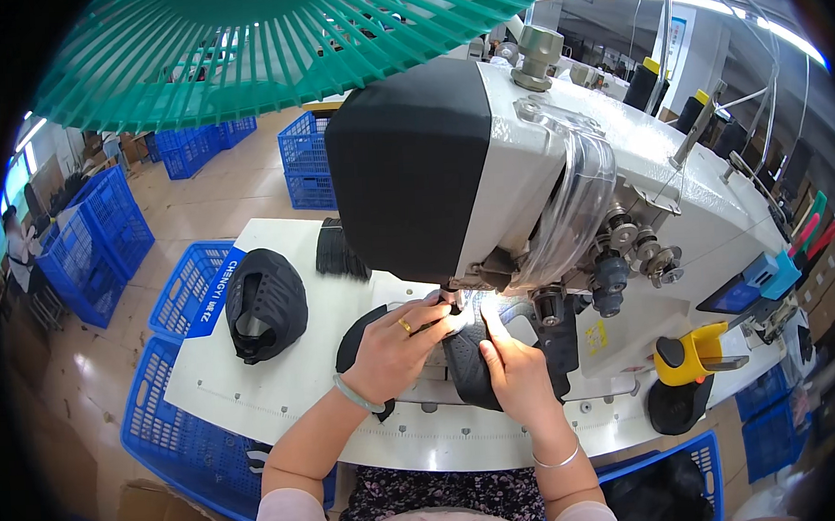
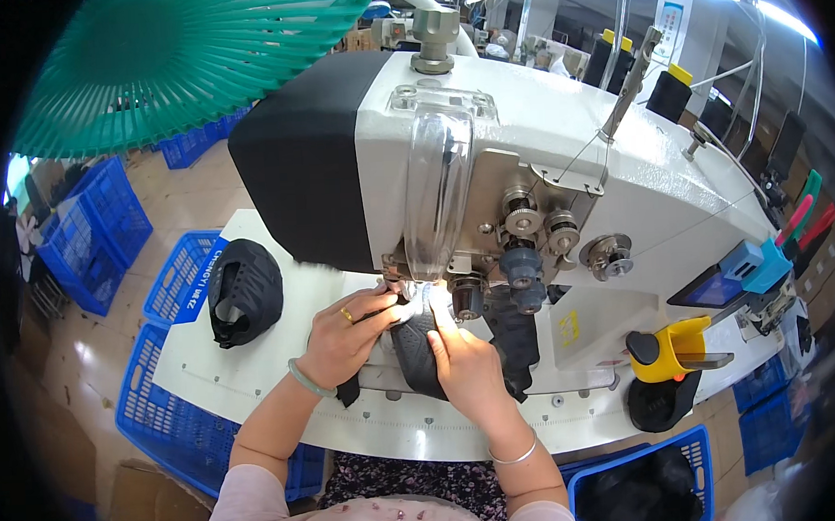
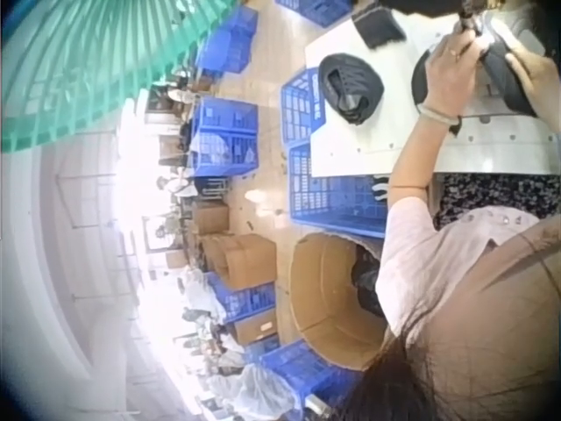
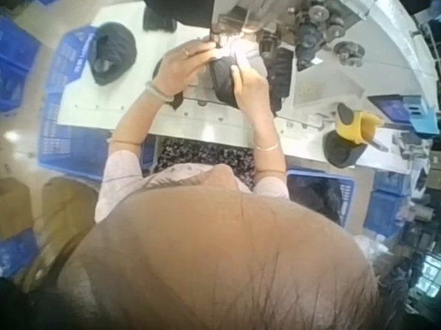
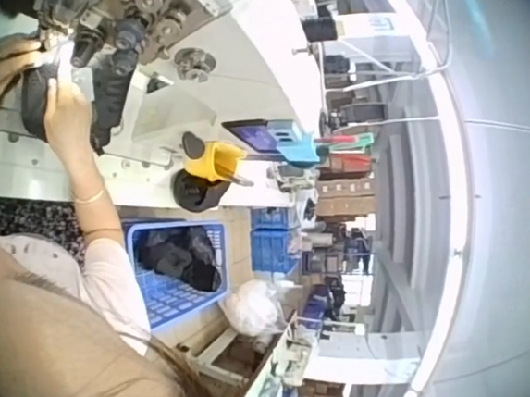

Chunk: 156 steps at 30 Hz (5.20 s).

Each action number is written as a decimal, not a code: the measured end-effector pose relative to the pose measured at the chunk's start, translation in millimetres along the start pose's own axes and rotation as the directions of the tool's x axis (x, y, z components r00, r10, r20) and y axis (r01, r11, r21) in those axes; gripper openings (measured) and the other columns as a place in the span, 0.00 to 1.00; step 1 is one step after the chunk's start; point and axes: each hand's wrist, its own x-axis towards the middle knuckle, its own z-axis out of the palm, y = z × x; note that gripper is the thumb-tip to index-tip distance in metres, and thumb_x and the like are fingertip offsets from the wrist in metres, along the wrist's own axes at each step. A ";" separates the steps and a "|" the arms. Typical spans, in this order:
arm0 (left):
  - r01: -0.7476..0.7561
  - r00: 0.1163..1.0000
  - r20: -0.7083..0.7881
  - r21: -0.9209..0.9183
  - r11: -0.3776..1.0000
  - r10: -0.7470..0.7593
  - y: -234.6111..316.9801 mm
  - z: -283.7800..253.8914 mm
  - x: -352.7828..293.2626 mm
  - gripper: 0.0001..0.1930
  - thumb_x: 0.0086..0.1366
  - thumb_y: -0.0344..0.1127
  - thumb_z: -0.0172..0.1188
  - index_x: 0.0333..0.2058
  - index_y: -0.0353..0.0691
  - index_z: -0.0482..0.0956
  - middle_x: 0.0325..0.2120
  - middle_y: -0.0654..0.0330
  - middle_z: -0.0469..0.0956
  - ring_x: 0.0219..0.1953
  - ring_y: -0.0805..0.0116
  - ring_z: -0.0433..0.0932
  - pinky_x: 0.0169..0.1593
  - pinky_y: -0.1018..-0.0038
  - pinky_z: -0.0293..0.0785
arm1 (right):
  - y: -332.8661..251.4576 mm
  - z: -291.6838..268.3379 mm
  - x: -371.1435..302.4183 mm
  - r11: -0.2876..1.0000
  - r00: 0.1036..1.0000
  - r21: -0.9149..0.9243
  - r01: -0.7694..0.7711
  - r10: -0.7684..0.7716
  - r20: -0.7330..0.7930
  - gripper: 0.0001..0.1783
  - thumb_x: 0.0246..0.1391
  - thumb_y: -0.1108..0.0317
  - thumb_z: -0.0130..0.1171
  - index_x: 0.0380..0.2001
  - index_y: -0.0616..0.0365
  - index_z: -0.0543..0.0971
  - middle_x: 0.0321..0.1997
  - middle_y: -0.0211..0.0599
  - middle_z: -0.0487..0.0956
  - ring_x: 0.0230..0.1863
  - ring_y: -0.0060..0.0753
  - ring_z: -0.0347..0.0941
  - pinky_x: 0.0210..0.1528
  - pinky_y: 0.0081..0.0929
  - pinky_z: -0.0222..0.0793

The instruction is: Use an industrial sewing machine to stitch together components of shoe uppers.

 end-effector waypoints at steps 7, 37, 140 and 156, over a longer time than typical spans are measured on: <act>0.203 0.979 0.004 -0.145 0.968 -0.205 -6.1 2.5 2.4 0.10 0.50 0.23 0.64 0.33 0.38 0.83 0.34 0.59 0.82 0.38 0.60 0.82 0.42 0.71 0.80 | -4.7 4.2 -1.6 0.986 1.000 -0.165 0.012 -0.010 0.012 0.21 0.59 0.68 0.54 0.56 0.59 0.71 0.23 0.48 0.74 0.23 0.50 0.71 0.26 0.39 0.66; -0.054 0.998 0.045 0.072 0.996 0.051 -11.5 0.9 9.0 0.12 0.50 0.23 0.59 0.36 0.40 0.80 0.36 0.64 0.79 0.41 0.62 0.80 0.42 0.72 0.80 | -0.5 -4.2 20.7 0.995 0.998 -0.094 0.024 -0.019 0.052 0.23 0.58 0.69 0.54 0.55 0.66 0.71 0.26 0.56 0.76 0.28 0.55 0.74 0.32 0.40 0.69; 0.709 0.705 0.553 -0.544 0.448 -0.444 30.2 -43.0 -1.7 0.18 0.65 0.40 0.60 0.23 0.30 0.77 0.12 0.67 0.64 0.18 0.84 0.59 0.21 0.78 0.58 | 10.3 5.8 -0.8 0.258 0.837 0.863 -0.435 -0.238 0.493 0.20 0.59 0.62 0.58 0.44 0.71 0.78 0.36 0.30 0.79 0.36 0.17 0.71 0.38 0.18 0.69; 0.764 0.620 0.668 -0.633 0.125 -0.410 25.0 -16.3 -16.6 0.08 0.60 0.32 0.63 0.27 0.32 0.81 0.21 0.71 0.77 0.23 0.87 0.71 0.27 0.85 0.68 | 0.3 15.2 -21.7 0.435 0.930 0.826 -0.359 0.239 0.278 0.25 0.66 0.57 0.49 0.16 0.59 0.73 0.17 0.19 0.71 0.20 0.10 0.58 0.20 0.15 0.53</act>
